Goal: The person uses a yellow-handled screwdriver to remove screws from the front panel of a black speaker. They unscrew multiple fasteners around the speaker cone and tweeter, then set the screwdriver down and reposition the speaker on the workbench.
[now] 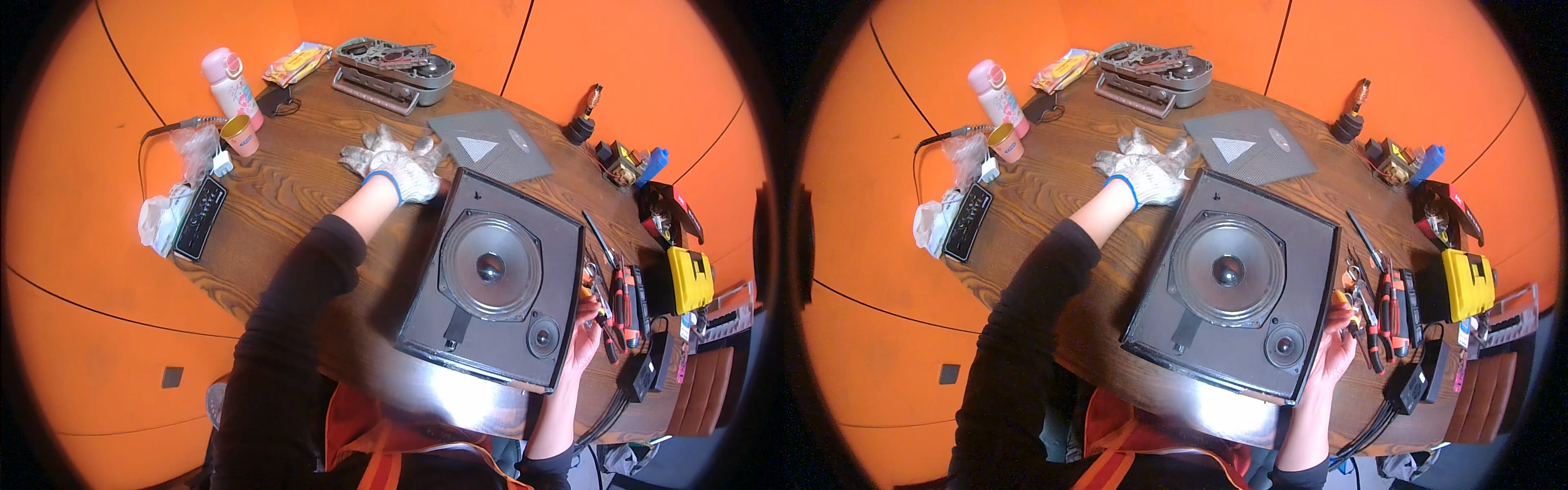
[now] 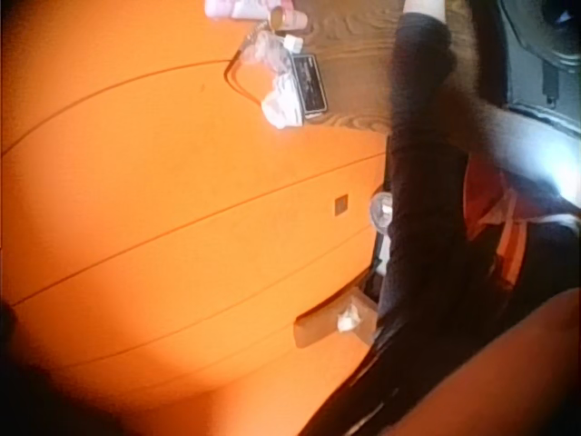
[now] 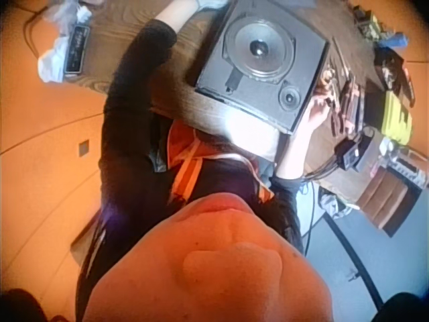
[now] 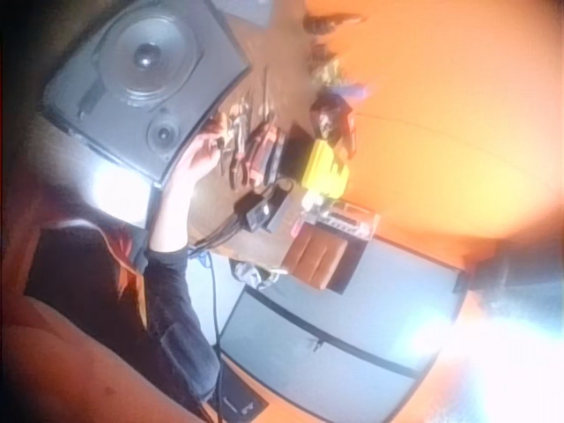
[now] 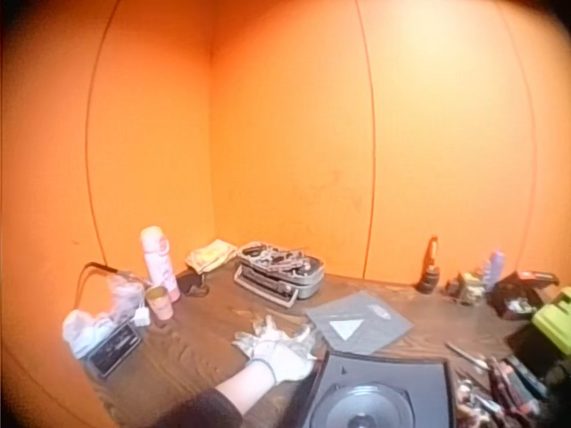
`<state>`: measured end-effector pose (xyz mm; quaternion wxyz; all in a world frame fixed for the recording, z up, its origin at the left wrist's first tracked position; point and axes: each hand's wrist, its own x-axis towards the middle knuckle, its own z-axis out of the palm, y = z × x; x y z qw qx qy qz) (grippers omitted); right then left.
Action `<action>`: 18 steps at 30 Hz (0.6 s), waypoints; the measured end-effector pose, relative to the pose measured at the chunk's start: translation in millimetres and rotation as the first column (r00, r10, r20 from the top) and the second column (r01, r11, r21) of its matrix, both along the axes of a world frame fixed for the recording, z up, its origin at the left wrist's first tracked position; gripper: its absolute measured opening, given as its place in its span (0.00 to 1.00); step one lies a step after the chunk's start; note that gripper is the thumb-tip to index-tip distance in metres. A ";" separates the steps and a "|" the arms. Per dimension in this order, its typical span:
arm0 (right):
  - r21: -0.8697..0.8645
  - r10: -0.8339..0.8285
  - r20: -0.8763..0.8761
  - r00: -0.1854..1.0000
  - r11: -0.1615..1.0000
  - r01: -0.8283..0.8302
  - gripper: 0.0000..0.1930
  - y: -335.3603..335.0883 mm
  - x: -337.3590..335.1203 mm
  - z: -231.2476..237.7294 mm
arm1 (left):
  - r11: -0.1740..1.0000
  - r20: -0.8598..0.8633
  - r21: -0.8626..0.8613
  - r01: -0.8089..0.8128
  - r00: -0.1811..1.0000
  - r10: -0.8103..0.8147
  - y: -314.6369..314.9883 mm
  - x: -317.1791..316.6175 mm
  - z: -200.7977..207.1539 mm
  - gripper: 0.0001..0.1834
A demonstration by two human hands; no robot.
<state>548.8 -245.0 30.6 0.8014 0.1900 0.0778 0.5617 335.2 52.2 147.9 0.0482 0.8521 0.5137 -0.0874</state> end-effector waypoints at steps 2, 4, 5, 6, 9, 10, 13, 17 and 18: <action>-0.029 -0.024 0.068 0.997 0.999 0.026 0.29 -2.2 0.8 -0.1 | 0.997 -0.016 -0.067 -0.025 1.000 0.024 -1.8 2.2 7.5 0.41; -0.028 -0.003 0.014 1.000 1.000 0.003 0.29 -3.7 1.6 0.2 | 0.999 0.002 -0.043 0.014 1.000 -0.014 -2.1 1.6 6.1 0.41; -0.044 -0.043 0.067 0.997 0.998 0.046 0.29 -4.0 1.6 0.5 | 0.999 0.000 -0.011 0.045 0.999 -0.045 -1.4 0.8 2.4 0.41; -0.049 -0.047 0.058 0.997 0.998 0.050 0.29 -3.4 1.4 0.6 | 1.000 0.025 0.019 0.005 1.000 -0.006 -0.5 -0.8 -3.0 0.41; -0.035 -0.042 0.051 0.998 0.998 0.044 0.28 0.0 -1.6 0.3 | 0.986 0.055 0.158 -0.054 0.997 0.046 3.4 -6.5 -24.9 0.40; -0.025 -0.055 0.060 0.997 0.998 0.057 0.28 1.8 -3.5 -0.3 | 0.978 0.048 0.201 -0.046 0.998 0.037 5.3 -7.9 -32.2 0.39; 0.000 -0.096 0.141 0.985 0.995 0.097 0.28 3.5 -3.3 3.2 | 0.960 0.048 0.278 0.024 0.998 -0.039 13.7 -9.3 -50.3 0.36; 0.050 -0.216 0.027 0.976 0.975 0.214 0.26 -7.9 12.1 25.5 | 0.953 0.163 0.081 0.292 0.940 -0.301 30.6 -25.0 -59.0 0.42; 0.102 -0.289 0.045 0.956 0.954 0.284 0.26 -10.0 14.7 31.3 | 0.941 0.183 0.203 0.271 0.933 -0.309 30.8 -32.8 -61.1 0.35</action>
